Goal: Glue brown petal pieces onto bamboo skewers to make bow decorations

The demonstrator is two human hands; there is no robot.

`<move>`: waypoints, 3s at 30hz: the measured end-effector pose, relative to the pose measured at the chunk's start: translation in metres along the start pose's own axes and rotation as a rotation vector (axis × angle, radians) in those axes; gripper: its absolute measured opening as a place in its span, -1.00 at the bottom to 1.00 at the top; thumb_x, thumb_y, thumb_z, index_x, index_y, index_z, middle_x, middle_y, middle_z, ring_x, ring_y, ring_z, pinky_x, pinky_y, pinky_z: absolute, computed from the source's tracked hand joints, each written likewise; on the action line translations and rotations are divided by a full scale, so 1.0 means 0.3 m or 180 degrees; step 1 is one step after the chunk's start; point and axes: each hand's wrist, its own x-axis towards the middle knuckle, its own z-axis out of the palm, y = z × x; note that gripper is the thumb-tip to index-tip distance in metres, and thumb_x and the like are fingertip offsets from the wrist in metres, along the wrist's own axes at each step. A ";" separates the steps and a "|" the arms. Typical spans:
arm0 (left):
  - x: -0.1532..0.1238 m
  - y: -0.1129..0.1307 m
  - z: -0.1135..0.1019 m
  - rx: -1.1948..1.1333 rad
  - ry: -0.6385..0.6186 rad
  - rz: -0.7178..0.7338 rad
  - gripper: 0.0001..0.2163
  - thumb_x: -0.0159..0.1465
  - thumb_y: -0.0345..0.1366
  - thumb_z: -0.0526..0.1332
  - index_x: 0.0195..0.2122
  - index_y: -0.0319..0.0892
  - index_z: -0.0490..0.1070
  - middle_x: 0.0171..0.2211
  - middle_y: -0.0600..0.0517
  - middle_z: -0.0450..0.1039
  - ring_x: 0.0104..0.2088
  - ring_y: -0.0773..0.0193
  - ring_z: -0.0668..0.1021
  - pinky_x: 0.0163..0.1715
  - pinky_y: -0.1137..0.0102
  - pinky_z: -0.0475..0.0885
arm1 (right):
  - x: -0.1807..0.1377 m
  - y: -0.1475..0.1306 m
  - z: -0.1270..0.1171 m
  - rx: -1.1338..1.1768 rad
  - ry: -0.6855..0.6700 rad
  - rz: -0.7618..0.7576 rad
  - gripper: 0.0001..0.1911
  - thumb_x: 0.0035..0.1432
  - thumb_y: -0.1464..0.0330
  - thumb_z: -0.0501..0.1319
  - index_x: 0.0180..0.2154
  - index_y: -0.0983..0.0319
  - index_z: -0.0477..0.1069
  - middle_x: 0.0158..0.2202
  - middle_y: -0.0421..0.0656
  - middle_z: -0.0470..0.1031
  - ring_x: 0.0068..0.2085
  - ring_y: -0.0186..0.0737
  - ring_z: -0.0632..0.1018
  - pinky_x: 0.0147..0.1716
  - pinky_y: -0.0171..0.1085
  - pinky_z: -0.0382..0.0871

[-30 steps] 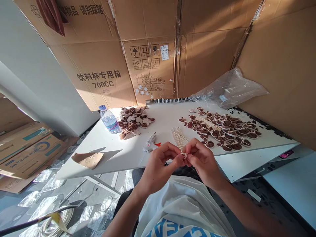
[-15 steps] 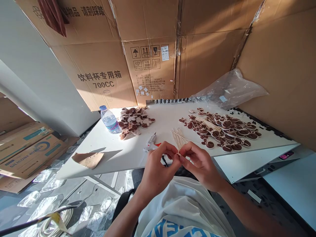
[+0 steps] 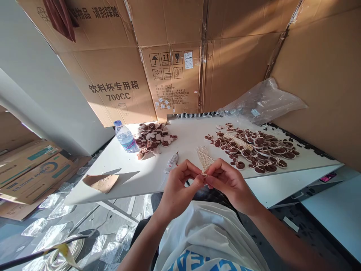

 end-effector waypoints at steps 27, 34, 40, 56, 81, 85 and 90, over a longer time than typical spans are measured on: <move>-0.011 0.017 -0.035 0.1181 0.0041 0.0236 -0.87 0.38 -0.36 0.33 -0.33 -0.12 0.46 -0.37 0.09 0.63 -0.31 0.26 0.64 -0.22 0.34 0.48 | -0.001 -0.011 -0.005 -0.0556 -0.0067 0.0015 -0.82 0.44 0.17 0.39 -0.14 0.13 0.56 -0.22 -0.19 0.56 -0.18 -0.24 0.59 -0.10 -0.29 0.54; 0.000 0.010 -0.025 -0.0353 -0.0172 -0.0070 -0.74 0.42 -0.16 0.42 -0.30 -0.15 0.41 -0.36 0.01 0.65 -0.30 0.26 0.66 -0.19 0.36 0.55 | 0.002 0.000 0.022 0.0189 0.0010 0.0081 -0.80 0.43 0.17 0.41 -0.17 0.13 0.51 -0.25 -0.21 0.55 -0.23 -0.27 0.57 -0.12 -0.29 0.55; 0.000 0.013 -0.009 -0.0399 -0.0036 -0.0031 -0.73 0.42 -0.14 0.41 -0.30 -0.15 0.40 -0.37 0.01 0.63 -0.32 0.25 0.66 -0.19 0.36 0.56 | 0.002 0.023 0.039 0.0470 0.0106 -0.0062 -0.81 0.45 0.17 0.38 -0.15 0.10 0.47 -0.22 -0.20 0.57 -0.21 -0.24 0.58 -0.09 -0.24 0.56; -0.012 0.018 -0.009 0.0902 0.0381 0.0274 -0.96 0.36 -0.36 0.34 -0.27 -0.15 0.54 -0.38 0.05 0.62 -0.33 0.25 0.64 -0.20 0.35 0.54 | -0.006 0.003 0.020 -0.0494 0.0275 -0.0265 -0.81 0.36 0.17 0.47 -0.15 0.13 0.62 -0.21 -0.15 0.64 -0.17 -0.19 0.65 -0.08 -0.24 0.61; -0.015 0.023 -0.009 0.0845 0.0340 0.0162 -0.97 0.40 -0.32 0.31 -0.19 -0.14 0.54 -0.36 0.04 0.62 -0.30 0.23 0.66 -0.15 0.32 0.54 | -0.013 0.002 0.022 -0.0835 0.0172 -0.0473 -0.82 0.45 0.16 0.37 -0.04 0.09 0.59 -0.13 -0.11 0.65 -0.13 -0.12 0.68 -0.05 -0.16 0.64; -0.015 0.017 -0.004 0.1502 0.0454 0.0230 -0.91 0.37 -0.38 0.28 -0.17 -0.09 0.57 -0.38 0.08 0.64 -0.32 0.21 0.65 -0.14 0.28 0.50 | -0.006 0.024 0.000 -0.1392 0.0185 -0.0669 -0.85 0.47 0.18 0.34 -0.09 0.09 0.62 -0.19 -0.10 0.70 -0.16 -0.09 0.68 -0.12 -0.16 0.62; -0.016 0.014 0.000 0.1830 0.0636 0.0456 -0.92 0.34 -0.38 0.30 -0.25 -0.07 0.58 -0.38 0.11 0.64 -0.32 0.22 0.62 -0.17 0.29 0.47 | -0.003 0.032 -0.010 -0.1423 0.0260 -0.0491 -0.82 0.47 0.15 0.34 -0.08 0.09 0.62 -0.15 -0.09 0.71 -0.12 -0.06 0.70 -0.15 -0.17 0.63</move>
